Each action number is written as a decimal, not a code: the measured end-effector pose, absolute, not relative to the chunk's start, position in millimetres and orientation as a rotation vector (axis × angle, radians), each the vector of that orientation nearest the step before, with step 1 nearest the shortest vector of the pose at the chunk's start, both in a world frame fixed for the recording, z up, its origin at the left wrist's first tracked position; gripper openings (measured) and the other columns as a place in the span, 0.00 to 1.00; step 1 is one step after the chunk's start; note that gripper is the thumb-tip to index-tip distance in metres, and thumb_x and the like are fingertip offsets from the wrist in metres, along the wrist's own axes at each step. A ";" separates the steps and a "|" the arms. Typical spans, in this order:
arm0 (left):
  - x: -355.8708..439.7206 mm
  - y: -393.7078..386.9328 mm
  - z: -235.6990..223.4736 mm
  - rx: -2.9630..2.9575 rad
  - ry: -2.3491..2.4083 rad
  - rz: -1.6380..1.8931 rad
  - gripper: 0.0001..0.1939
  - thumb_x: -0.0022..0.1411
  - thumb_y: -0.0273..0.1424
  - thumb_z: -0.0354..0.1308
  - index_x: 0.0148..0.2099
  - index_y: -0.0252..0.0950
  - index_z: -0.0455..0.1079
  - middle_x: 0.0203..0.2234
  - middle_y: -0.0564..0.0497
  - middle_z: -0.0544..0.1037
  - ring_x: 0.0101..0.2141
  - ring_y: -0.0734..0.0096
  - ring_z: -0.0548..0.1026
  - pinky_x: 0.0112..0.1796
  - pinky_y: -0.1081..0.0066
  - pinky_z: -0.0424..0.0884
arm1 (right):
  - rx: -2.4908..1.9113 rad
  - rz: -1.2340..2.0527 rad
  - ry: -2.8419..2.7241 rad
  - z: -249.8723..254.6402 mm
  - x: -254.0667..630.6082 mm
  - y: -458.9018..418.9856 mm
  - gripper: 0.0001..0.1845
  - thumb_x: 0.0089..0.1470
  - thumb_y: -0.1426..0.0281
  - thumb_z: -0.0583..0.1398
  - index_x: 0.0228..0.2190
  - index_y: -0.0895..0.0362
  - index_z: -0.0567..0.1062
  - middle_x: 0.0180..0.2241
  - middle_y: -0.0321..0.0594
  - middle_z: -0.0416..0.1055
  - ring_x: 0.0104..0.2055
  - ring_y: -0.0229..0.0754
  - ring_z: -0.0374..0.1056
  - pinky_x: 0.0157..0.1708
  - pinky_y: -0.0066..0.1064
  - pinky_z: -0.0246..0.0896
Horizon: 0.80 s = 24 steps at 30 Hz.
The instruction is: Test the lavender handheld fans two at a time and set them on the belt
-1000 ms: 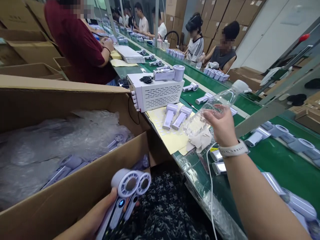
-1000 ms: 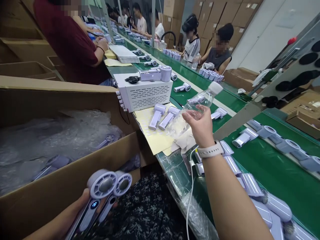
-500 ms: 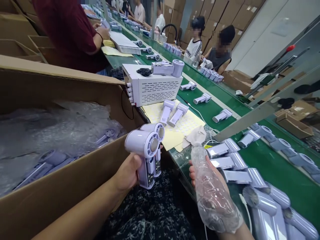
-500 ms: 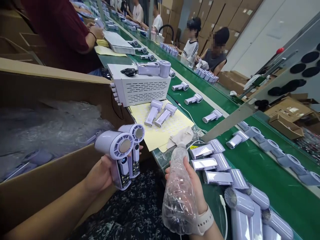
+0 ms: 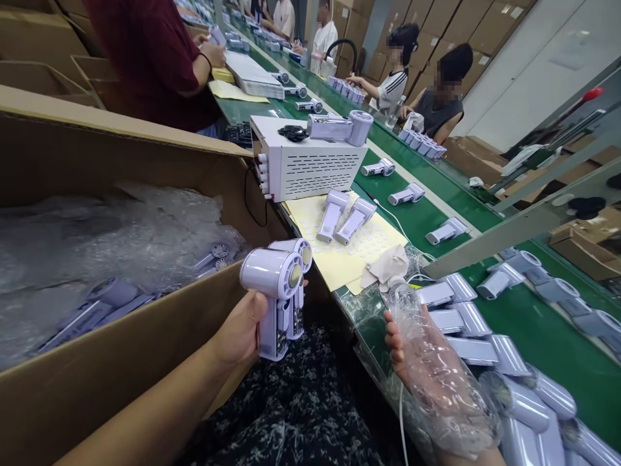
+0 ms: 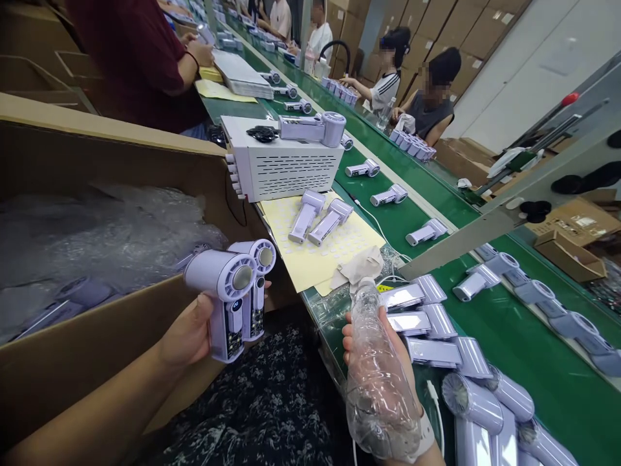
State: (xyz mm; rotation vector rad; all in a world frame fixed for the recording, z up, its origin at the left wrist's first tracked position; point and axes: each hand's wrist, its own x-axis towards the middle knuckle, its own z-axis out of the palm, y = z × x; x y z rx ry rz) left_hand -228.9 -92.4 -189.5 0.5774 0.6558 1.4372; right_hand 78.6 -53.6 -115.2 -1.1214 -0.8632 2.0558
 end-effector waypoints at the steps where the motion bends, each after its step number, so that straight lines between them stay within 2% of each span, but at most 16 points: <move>1: -228.7 -90.7 -189.9 0.591 0.658 1.434 0.36 0.55 0.53 0.71 0.60 0.38 0.77 0.45 0.42 0.86 0.43 0.53 0.84 0.42 0.64 0.82 | -1.164 2.067 -0.855 -113.4 79.4 -53.9 0.27 0.53 0.44 0.70 0.40 0.54 0.84 0.27 0.36 0.78 0.27 0.36 0.75 0.28 0.23 0.75; 3: -228.2 -86.6 -190.1 0.604 0.653 1.427 0.39 0.52 0.54 0.72 0.60 0.37 0.76 0.44 0.41 0.86 0.42 0.52 0.84 0.41 0.63 0.81 | -1.265 2.088 -0.817 -105.0 81.2 -47.5 0.29 0.50 0.44 0.72 0.39 0.55 0.83 0.30 0.39 0.80 0.29 0.39 0.77 0.29 0.27 0.77; 4: -227.7 -84.7 -189.9 0.602 0.644 1.430 0.39 0.51 0.55 0.73 0.59 0.37 0.77 0.44 0.41 0.86 0.42 0.52 0.84 0.42 0.63 0.81 | -1.336 1.989 -0.871 -98.6 81.2 -39.3 0.29 0.51 0.43 0.70 0.39 0.56 0.82 0.31 0.42 0.81 0.30 0.42 0.78 0.29 0.30 0.77; 6: -225.9 -81.6 -188.8 0.589 0.619 1.441 0.36 0.50 0.57 0.72 0.53 0.37 0.81 0.44 0.41 0.86 0.42 0.53 0.84 0.42 0.63 0.81 | -1.473 1.582 -1.075 -83.9 77.7 -11.6 0.29 0.54 0.43 0.67 0.39 0.56 0.80 0.36 0.47 0.82 0.34 0.48 0.79 0.31 0.38 0.79; 7: -224.4 -80.7 -187.9 0.581 0.603 1.443 0.34 0.50 0.58 0.71 0.49 0.36 0.82 0.44 0.41 0.86 0.44 0.53 0.84 0.44 0.63 0.81 | -1.516 1.245 -1.211 -77.2 73.6 7.1 0.28 0.55 0.43 0.65 0.40 0.55 0.78 0.39 0.49 0.82 0.36 0.52 0.80 0.32 0.42 0.79; 9: -220.9 -80.8 -185.5 0.569 0.565 1.435 0.32 0.51 0.60 0.69 0.42 0.36 0.83 0.45 0.42 0.86 0.47 0.53 0.84 0.49 0.63 0.80 | -1.495 0.932 -1.316 -68.6 61.2 49.4 0.30 0.54 0.48 0.67 0.50 0.54 0.73 0.53 0.51 0.78 0.49 0.55 0.78 0.46 0.46 0.78; 10: -219.2 -81.6 -184.1 0.562 0.545 1.425 0.31 0.52 0.60 0.68 0.41 0.36 0.83 0.46 0.43 0.86 0.49 0.54 0.83 0.51 0.63 0.80 | -1.486 0.832 -1.352 -67.6 53.5 70.2 0.33 0.54 0.51 0.68 0.54 0.54 0.69 0.56 0.53 0.75 0.53 0.56 0.76 0.51 0.47 0.75; 13: -217.6 -86.6 -180.6 0.523 0.497 1.387 0.31 0.54 0.60 0.67 0.41 0.37 0.84 0.48 0.44 0.86 0.51 0.57 0.83 0.54 0.65 0.79 | -1.505 0.622 -1.469 -76.8 32.6 117.5 0.39 0.55 0.56 0.68 0.60 0.57 0.60 0.55 0.57 0.75 0.56 0.57 0.74 0.58 0.48 0.67; 16: -222.9 -91.6 -179.5 0.471 0.490 1.372 0.30 0.55 0.59 0.67 0.44 0.37 0.83 0.51 0.43 0.85 0.49 0.58 0.84 0.52 0.65 0.80 | -1.568 0.519 -1.619 -91.8 31.3 132.2 0.39 0.56 0.57 0.67 0.61 0.58 0.59 0.52 0.56 0.77 0.54 0.56 0.75 0.56 0.47 0.68; 19: -227.5 -91.2 -179.8 0.401 0.502 1.381 0.28 0.57 0.55 0.68 0.46 0.36 0.82 0.48 0.43 0.86 0.46 0.58 0.85 0.50 0.65 0.81 | -1.694 0.450 -1.787 -101.2 55.6 123.8 0.32 0.50 0.56 0.70 0.52 0.58 0.70 0.47 0.55 0.78 0.49 0.59 0.76 0.51 0.51 0.69; 21: -224.0 -86.6 -178.9 0.360 0.489 1.405 0.29 0.58 0.55 0.68 0.47 0.35 0.82 0.44 0.44 0.86 0.44 0.57 0.85 0.48 0.64 0.81 | -1.774 0.405 -1.923 -106.3 74.8 114.4 0.20 0.44 0.58 0.71 0.35 0.57 0.76 0.38 0.52 0.78 0.45 0.62 0.75 0.50 0.56 0.67; 22: -219.9 -83.1 -177.9 0.347 0.470 1.427 0.30 0.57 0.57 0.67 0.45 0.35 0.81 0.41 0.44 0.86 0.43 0.57 0.85 0.47 0.64 0.81 | -1.790 0.386 -1.992 -108.9 82.2 109.9 0.15 0.44 0.58 0.70 0.27 0.56 0.75 0.33 0.50 0.76 0.44 0.62 0.74 0.51 0.58 0.66; 24: -207.9 -74.6 -174.4 0.332 0.413 1.461 0.32 0.55 0.61 0.65 0.40 0.34 0.80 0.37 0.45 0.85 0.42 0.56 0.84 0.44 0.64 0.81 | -1.777 0.351 -2.106 -112.1 90.3 100.6 0.15 0.46 0.59 0.66 0.18 0.53 0.72 0.27 0.49 0.72 0.42 0.64 0.72 0.51 0.61 0.63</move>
